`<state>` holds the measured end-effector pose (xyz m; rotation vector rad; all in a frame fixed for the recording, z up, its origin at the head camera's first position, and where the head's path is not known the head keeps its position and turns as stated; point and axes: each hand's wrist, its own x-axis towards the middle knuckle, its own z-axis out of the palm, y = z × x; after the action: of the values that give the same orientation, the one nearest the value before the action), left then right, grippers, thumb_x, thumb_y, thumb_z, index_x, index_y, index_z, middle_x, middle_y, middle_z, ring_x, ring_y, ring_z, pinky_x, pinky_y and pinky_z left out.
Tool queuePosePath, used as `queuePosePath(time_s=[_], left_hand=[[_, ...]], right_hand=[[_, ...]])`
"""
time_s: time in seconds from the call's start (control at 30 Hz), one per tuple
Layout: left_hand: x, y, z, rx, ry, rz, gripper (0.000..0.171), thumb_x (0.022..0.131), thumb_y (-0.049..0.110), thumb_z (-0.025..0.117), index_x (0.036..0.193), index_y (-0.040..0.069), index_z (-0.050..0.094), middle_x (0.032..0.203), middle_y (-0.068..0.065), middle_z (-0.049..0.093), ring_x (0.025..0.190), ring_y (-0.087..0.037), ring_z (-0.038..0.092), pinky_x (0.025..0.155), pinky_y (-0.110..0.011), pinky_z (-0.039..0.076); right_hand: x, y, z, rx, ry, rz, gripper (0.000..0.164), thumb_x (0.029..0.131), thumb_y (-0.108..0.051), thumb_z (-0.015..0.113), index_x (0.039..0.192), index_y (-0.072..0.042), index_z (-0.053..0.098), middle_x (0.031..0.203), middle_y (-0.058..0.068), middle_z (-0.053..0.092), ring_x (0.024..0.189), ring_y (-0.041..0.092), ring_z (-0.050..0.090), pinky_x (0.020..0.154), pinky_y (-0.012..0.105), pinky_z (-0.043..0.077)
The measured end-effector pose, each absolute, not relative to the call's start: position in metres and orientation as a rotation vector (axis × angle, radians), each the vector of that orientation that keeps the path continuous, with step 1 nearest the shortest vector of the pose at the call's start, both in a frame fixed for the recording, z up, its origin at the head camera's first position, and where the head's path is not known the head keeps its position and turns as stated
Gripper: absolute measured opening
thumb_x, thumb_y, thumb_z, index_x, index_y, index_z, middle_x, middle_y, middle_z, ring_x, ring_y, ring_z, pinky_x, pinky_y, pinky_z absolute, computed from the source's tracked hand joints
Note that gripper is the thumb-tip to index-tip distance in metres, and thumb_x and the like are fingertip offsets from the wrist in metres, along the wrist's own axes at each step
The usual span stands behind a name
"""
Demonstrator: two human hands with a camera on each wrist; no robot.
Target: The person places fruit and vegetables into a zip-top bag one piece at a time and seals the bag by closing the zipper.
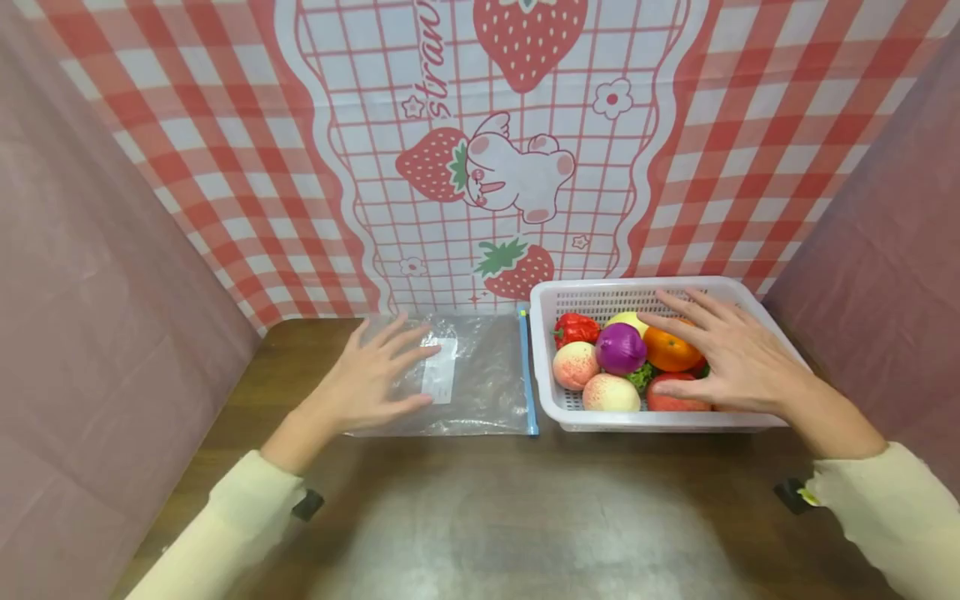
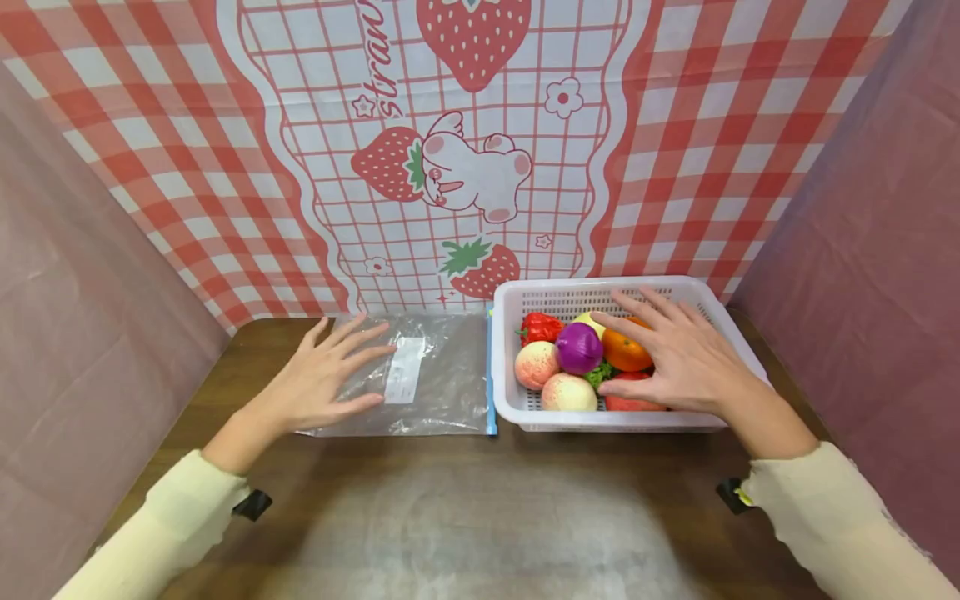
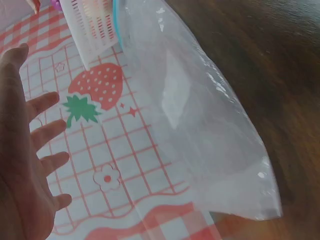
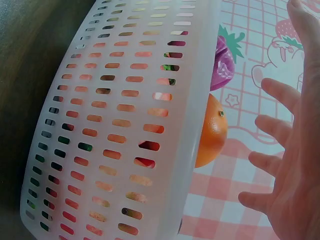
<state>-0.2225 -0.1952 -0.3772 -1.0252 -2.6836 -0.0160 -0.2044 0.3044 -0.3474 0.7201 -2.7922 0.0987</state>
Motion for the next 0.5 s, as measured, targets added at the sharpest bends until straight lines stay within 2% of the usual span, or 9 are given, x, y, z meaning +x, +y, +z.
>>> queuePosePath(time_s=[0.2,0.37,0.5], left_hand=[[-0.233,-0.177,-0.377,-1.158,-2.612,0.002,0.067,0.091,0.066,0.052,0.149,0.033,0.047,0.164,-0.001,0.04,0.157,-0.031,0.026,0.123,-0.07,0.015],[-0.242,-0.161,-0.383,-1.182,-2.648,0.026,0.065,0.093,0.066,0.049,0.149,0.033,0.046,0.164,0.001,0.039,0.157,-0.03,0.026,0.123,-0.067,0.019],[-0.247,-0.149,-0.384,-1.172,-2.71,0.013,0.067,0.092,0.065,0.053,0.15,0.033,0.045,0.165,0.002,0.037,0.159,-0.029,0.022,0.122,-0.067,0.022]], right_hand=[[-0.204,0.302,-0.349,0.742,-2.794,0.114,0.092,0.07,-0.066,0.074,0.151,-0.035,0.046,0.165,0.006,0.036,0.149,0.042,0.031,0.111,0.076,0.027],[-0.201,0.298,-0.349,0.731,-2.813,0.104,0.093,0.071,-0.067,0.073,0.153,-0.038,0.041,0.166,0.004,0.035,0.149,0.042,0.032,0.108,0.076,0.031],[-0.197,0.293,-0.347,0.745,-2.803,0.127,0.093,0.071,-0.067,0.075,0.153,-0.042,0.038,0.166,0.002,0.034,0.148,0.041,0.032,0.106,0.075,0.034]])
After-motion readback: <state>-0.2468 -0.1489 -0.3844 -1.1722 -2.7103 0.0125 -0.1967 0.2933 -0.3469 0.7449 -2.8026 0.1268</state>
